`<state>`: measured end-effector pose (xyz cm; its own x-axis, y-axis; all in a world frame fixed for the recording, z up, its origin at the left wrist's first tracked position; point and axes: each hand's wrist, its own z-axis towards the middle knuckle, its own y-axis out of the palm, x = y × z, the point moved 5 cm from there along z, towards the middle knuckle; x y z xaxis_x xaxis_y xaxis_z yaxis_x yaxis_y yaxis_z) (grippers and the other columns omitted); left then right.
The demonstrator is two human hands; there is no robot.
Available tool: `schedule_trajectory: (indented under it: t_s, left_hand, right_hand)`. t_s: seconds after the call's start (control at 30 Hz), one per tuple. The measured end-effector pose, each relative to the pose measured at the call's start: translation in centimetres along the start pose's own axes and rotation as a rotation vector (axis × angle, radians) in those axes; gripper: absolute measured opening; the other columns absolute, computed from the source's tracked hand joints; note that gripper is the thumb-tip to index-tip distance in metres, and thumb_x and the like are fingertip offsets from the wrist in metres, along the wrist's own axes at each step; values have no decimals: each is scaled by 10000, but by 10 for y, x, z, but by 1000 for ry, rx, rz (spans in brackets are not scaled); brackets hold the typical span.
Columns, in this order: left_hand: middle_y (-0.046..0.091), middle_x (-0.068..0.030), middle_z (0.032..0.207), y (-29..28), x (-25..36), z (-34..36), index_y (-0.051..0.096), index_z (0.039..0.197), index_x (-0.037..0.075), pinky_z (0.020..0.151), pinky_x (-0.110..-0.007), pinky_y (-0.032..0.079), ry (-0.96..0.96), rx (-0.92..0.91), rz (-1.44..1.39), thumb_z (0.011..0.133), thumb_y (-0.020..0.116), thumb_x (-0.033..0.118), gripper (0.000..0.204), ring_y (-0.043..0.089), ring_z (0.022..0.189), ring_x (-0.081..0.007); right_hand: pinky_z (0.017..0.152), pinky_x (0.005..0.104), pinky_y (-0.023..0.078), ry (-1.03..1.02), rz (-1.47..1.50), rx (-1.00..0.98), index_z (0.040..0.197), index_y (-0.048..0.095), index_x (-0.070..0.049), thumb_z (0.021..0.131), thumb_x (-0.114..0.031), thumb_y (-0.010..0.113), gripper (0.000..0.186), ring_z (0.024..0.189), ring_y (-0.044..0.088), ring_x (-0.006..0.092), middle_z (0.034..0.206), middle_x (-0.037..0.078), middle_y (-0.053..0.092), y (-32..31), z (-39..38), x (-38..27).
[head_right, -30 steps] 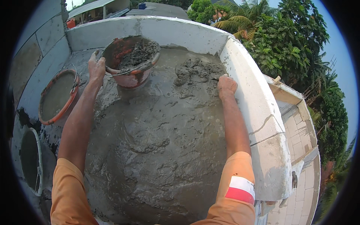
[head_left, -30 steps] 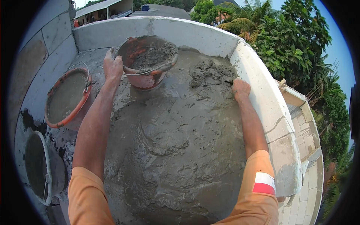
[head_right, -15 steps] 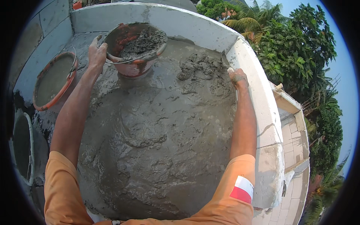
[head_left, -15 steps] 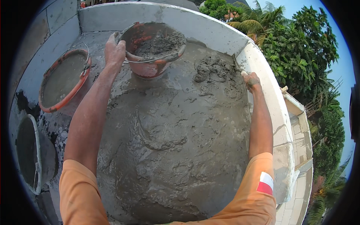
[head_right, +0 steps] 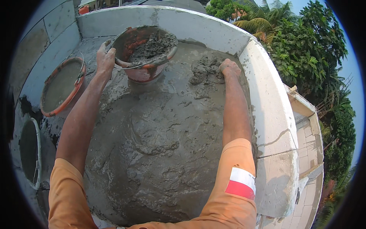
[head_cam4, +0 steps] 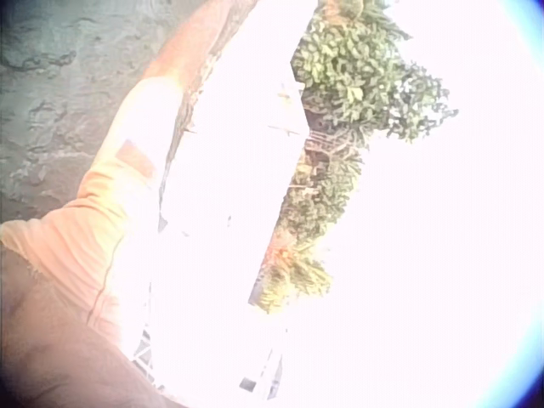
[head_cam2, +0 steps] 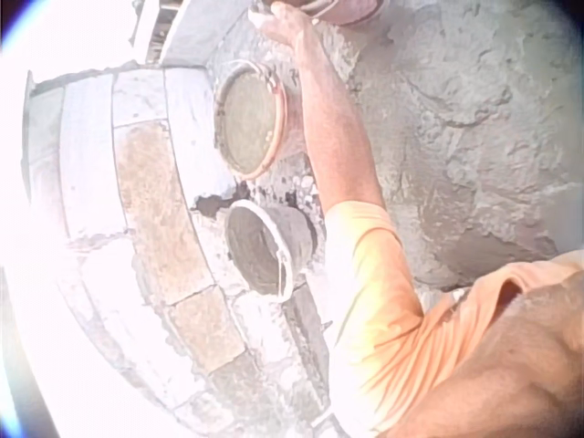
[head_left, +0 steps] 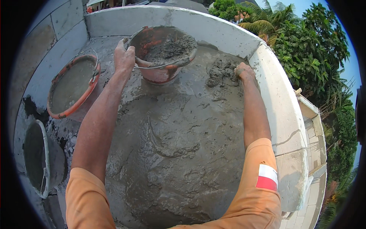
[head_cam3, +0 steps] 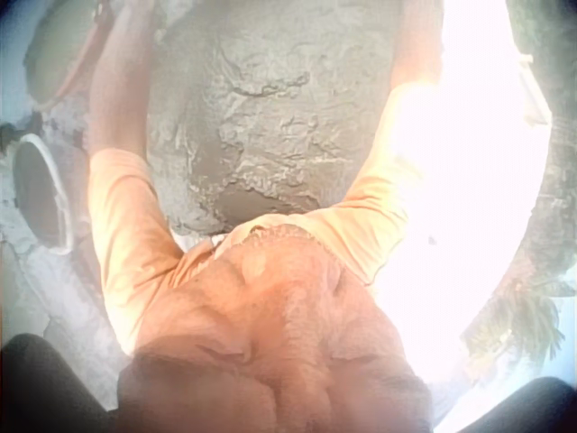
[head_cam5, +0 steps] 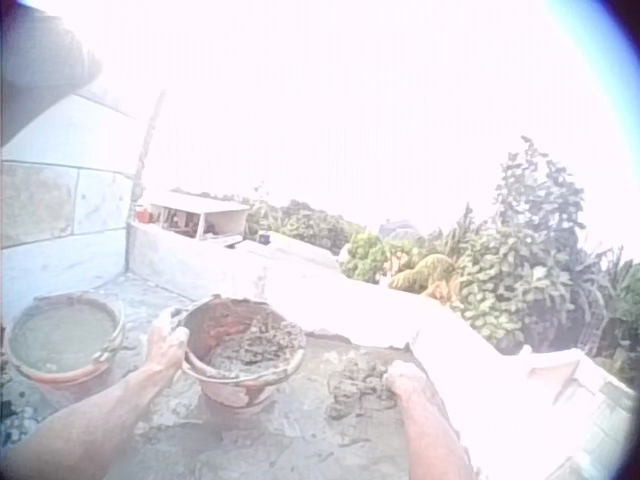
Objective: The person spreads wet mortar onto a flat surface using a trowel, taking additional mortar from buckets to fill gaps.
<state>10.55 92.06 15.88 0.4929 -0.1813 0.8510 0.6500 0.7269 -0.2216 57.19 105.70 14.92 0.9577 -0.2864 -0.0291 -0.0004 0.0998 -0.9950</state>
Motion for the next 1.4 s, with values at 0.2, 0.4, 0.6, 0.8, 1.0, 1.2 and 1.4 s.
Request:
schedule_trajectory:
  t_s: [0.2, 0.4, 0.6, 0.8, 1.0, 1.2, 1.4]
  left_hand:
    - [607, -233, 1247, 0, 0, -4, 493, 1357, -68, 983, -353, 435, -37, -24, -45, 863, 539, 97, 523, 587, 1137, -277]
    - [617, -224, 1230, -5, -1, -7, 479, 1371, -69, 969, -350, 443, 4, 19, -68, 869, 544, 99, 533, 601, 1106, -264]
    - [611, -224, 1238, 2, -4, -9, 469, 1381, -64, 972, -346, 442, -47, 9, -94, 868, 542, 98, 543, 600, 1107, -258]
    - [613, -225, 1224, 2, 4, -10, 476, 1372, -61, 964, -346, 444, -27, 14, -81, 865, 545, 97, 536, 601, 1102, -264]
    - [629, -260, 1217, 1, -3, -4, 519, 1338, -48, 989, -382, 445, -19, 56, -77, 835, 567, 116, 531, 615, 1141, -322]
    - [621, -262, 1234, -1, -12, -7, 518, 1339, -48, 995, -385, 443, -39, 43, -82, 845, 576, 130, 528, 610, 1153, -328]
    - [618, -230, 1231, -3, -8, -8, 491, 1369, -41, 975, -356, 440, -56, 22, -62, 872, 570, 113, 526, 600, 1122, -282]
  right_hand:
    - [894, 448, 529, -99, 4, 23, 1131, 709, -140, 867, -369, 668, 352, 1122, 648, 307, 1188, 111, 688, -16, -10, -4]
    - [884, 468, 524, -103, -63, 107, 1073, 708, -80, 900, -418, 633, 388, 1061, 658, 357, 1108, 185, 696, -54, -74, 38]
    - [879, 474, 526, -127, -113, -44, 1088, 703, -67, 926, -408, 600, 392, 1061, 657, 364, 1091, 201, 696, -31, -108, 43]
    - [929, 429, 527, -149, -6, -25, 1156, 700, -99, 912, -289, 590, 328, 1140, 638, 319, 1186, 155, 680, -15, -52, -45]
    - [910, 416, 537, -275, -14, 32, 1145, 709, -104, 914, -260, 581, 307, 1106, 660, 296, 1156, 152, 694, -7, -28, -99]
    - [839, 447, 545, -351, -57, 94, 1067, 727, -96, 934, -360, 584, 329, 1048, 673, 327, 1077, 166, 710, -33, -80, -61]
    - [840, 490, 523, -205, -107, -31, 996, 708, -59, 937, -399, 585, 367, 1008, 671, 366, 1020, 194, 708, -47, -104, 6]
